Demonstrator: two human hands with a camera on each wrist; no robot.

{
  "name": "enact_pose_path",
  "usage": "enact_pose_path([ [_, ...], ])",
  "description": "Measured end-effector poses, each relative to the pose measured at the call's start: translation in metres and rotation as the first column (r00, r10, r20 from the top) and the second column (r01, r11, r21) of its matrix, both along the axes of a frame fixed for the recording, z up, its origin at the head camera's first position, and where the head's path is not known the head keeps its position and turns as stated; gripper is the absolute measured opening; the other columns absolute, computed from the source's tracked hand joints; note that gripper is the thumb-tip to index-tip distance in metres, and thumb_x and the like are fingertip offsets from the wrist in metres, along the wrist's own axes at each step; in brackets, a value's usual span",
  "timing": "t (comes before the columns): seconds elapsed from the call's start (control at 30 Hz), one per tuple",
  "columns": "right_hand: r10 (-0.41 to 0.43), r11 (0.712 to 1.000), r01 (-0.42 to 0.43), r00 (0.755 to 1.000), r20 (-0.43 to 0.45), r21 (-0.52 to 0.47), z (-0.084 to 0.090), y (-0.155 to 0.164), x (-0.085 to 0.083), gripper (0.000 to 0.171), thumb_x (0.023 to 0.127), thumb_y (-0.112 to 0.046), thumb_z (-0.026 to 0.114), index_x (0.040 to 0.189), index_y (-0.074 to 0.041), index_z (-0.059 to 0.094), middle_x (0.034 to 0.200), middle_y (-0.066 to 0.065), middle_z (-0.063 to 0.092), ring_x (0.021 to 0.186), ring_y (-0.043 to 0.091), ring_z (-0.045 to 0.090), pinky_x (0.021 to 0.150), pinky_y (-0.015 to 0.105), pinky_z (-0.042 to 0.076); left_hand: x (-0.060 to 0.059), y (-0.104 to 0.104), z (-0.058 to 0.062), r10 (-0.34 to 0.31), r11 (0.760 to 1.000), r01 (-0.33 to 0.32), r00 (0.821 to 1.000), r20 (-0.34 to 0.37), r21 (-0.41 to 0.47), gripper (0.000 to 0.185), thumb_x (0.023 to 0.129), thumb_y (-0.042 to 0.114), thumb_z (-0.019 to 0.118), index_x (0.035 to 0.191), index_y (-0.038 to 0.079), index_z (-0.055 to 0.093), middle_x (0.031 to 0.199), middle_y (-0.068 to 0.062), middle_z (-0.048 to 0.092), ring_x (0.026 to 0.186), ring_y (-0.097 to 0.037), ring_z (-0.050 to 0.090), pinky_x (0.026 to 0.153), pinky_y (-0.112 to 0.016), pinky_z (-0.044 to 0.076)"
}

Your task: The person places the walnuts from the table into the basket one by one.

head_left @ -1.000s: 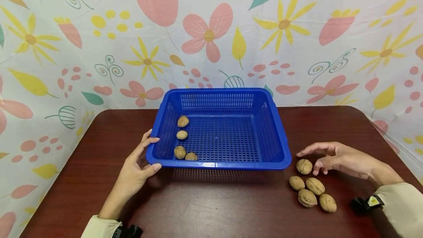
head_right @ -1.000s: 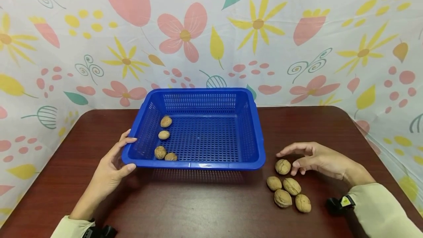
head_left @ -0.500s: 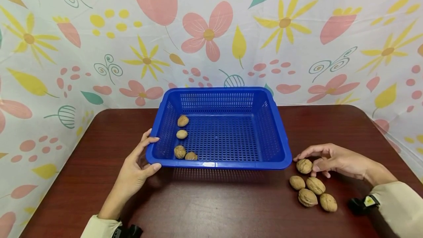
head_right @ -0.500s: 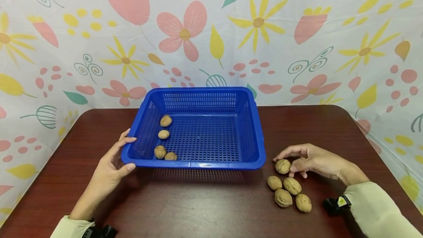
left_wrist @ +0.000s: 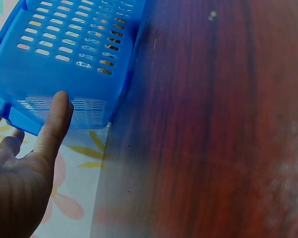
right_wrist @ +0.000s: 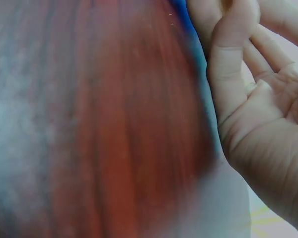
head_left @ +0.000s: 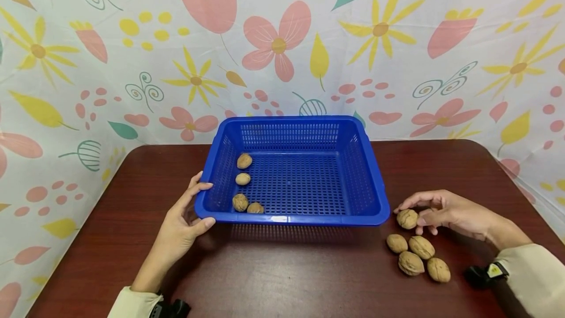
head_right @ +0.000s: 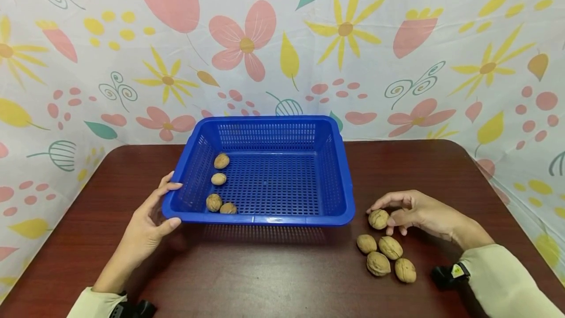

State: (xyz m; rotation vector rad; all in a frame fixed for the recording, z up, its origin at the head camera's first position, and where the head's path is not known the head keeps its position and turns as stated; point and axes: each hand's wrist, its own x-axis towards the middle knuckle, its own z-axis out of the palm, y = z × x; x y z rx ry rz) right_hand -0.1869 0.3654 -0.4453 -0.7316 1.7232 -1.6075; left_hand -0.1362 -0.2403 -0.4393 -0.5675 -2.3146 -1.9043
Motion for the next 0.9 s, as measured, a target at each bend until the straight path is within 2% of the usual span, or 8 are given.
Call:
enact_pose_path([
  [0.1, -0.061, 0.998, 0.061, 0.998, 0.018, 0.027, 0.008, 0.001, 0.002, 0.040, 0.101, 0.015, 0.043, 0.139, 0.009, 0.055, 0.129, 0.004, 0.072, 0.095, 0.021, 0.074, 0.075, 0.034, 0.061, -0.001, 0.000, 0.000, -0.004, 1.000, 0.004, 1.000, -0.004, 0.009, 0.061, 0.091, -0.010, 0.071, 0.147, -0.003, 0.047, 0.174, -0.010, 0.018, 0.128, -0.006, 0.059, 0.092, -0.020, 0.057],
  [0.2, -0.088, 0.996, 0.088, 0.996, 0.031, 0.005, 0.016, 0.001, 0.001, 0.041, 0.101, 0.016, 0.042, 0.139, 0.008, 0.056, 0.134, 0.007, 0.071, 0.100, 0.020, 0.074, 0.083, 0.036, 0.062, -0.001, 0.000, 0.000, -0.006, 1.000, 0.006, 1.000, -0.009, 0.019, 0.061, 0.091, -0.011, 0.071, 0.147, -0.004, 0.047, 0.174, -0.011, 0.019, 0.128, -0.007, 0.059, 0.092, -0.020, 0.057],
  [0.4, -0.012, 0.988, 0.006, 0.999, -0.042, -0.153, 0.032, 0.006, -0.009, 0.049, 0.099, 0.024, 0.032, 0.145, 0.014, 0.048, 0.148, 0.017, 0.061, 0.111, 0.022, 0.071, 0.089, 0.037, 0.061, 0.001, 0.000, 0.001, 0.001, 1.000, -0.001, 1.000, -0.004, 0.003, 0.060, 0.091, -0.011, 0.070, 0.146, -0.004, 0.047, 0.174, -0.012, 0.018, 0.128, -0.005, 0.058, 0.092, -0.019, 0.056],
  [0.5, -0.006, 0.981, -0.012, 0.996, -0.094, -0.192, 0.044, 0.004, -0.013, 0.052, 0.098, 0.026, 0.028, 0.146, 0.015, 0.046, 0.150, 0.017, 0.059, 0.114, 0.024, 0.070, 0.089, 0.037, 0.061, 0.001, 0.001, 0.001, 0.005, 1.000, -0.005, 1.000, -0.002, -0.004, 0.061, 0.091, -0.011, 0.071, 0.147, -0.003, 0.047, 0.174, -0.012, 0.018, 0.128, -0.004, 0.058, 0.092, -0.019, 0.056],
  [0.67, -0.006, 0.968, -0.025, 0.992, -0.124, -0.251, 0.071, -0.011, -0.021, 0.053, 0.098, 0.028, 0.026, 0.144, 0.016, 0.047, 0.150, 0.021, 0.057, 0.114, 0.027, 0.071, 0.089, 0.037, 0.061, 0.000, 0.000, 0.001, -0.001, 1.000, 0.001, 1.000, -0.001, 0.006, 0.061, 0.091, -0.011, 0.070, 0.147, -0.003, 0.047, 0.174, -0.011, 0.018, 0.128, -0.005, 0.058, 0.092, -0.019, 0.056],
  [0.77, -0.024, 0.973, -0.007, 0.991, -0.132, -0.230, 0.087, -0.027, -0.024, 0.051, 0.099, 0.026, 0.028, 0.144, 0.014, 0.050, 0.148, 0.018, 0.060, 0.110, 0.025, 0.072, 0.087, 0.036, 0.062, 0.000, 0.000, 0.001, -0.006, 1.000, 0.006, 1.000, -0.002, 0.013, 0.061, 0.091, -0.012, 0.070, 0.147, -0.003, 0.047, 0.174, -0.011, 0.018, 0.128, -0.006, 0.058, 0.092, -0.020, 0.056],
  [0.9, -0.069, 0.985, 0.049, 0.990, -0.121, -0.163, 0.106, -0.051, -0.027, 0.050, 0.101, 0.021, 0.034, 0.141, 0.005, 0.058, 0.143, 0.009, 0.066, 0.108, 0.021, 0.073, 0.085, 0.034, 0.062, 0.000, 0.000, 0.000, -0.013, 1.000, 0.013, 1.000, -0.006, 0.020, 0.061, 0.091, -0.012, 0.070, 0.147, -0.003, 0.047, 0.174, -0.010, 0.019, 0.128, -0.007, 0.059, 0.092, -0.020, 0.056],
])
